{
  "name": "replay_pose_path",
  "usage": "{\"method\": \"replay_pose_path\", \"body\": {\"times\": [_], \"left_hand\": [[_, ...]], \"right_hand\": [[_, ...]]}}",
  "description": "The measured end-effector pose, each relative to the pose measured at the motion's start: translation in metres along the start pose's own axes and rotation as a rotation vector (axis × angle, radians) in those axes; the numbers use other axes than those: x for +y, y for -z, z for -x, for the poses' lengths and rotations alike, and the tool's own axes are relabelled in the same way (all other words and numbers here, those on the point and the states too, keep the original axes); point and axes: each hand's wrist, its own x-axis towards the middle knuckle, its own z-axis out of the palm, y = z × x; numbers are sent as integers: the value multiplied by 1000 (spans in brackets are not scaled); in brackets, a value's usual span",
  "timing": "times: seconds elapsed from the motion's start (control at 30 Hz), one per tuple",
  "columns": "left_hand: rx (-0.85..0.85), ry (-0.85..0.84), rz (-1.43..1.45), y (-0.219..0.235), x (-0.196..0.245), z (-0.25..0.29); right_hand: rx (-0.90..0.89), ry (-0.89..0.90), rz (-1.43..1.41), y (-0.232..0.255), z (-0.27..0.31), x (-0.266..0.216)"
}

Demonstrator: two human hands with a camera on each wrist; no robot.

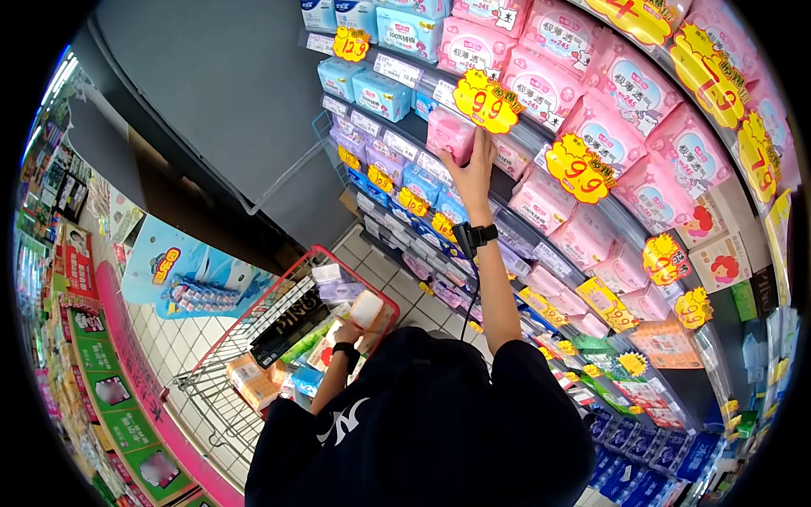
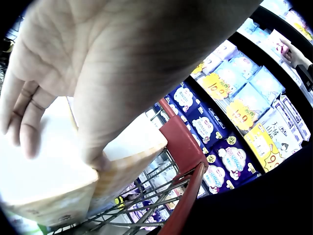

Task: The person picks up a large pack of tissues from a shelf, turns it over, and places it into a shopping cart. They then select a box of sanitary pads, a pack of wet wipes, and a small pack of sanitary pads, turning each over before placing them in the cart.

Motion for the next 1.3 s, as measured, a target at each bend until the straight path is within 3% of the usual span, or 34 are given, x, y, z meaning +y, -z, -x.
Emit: {"method": "replay_pose_path", "body": {"times": [0.23,0.5,0.57,0.73,0.93,1.0,1.07,1.13,1.2,1.3], "left_hand": [[-84,-20,14,12,-1,-1],[-104,46,53,6,-8,-10],[-176,-1,98,5,-9,-14],[-84,53,82,1,-9,-6],[-45,-8,59,1,-19,-6],[-28,-9,72,10,-20,-4],[-457,-39,363,45,-13,19],[-427,-64,475,66,-8,29],[-134,-219,342,75,-12,31],[41,-266,426,101,12,51]], "right_hand": [[19,72,-55,2,0,8],[-36,44,-103,1,4,11],[-45,36,-100,0,5,9],[-3,159,-8,0,8,7],[31,110,-156,6,16,0],[-4,331,-35,24,17,-7],[-52,378,-97,45,23,-29],[-66,361,-160,63,29,-49],[-81,339,-218,76,39,-58],[-41,139,-306,84,55,-51]]}}
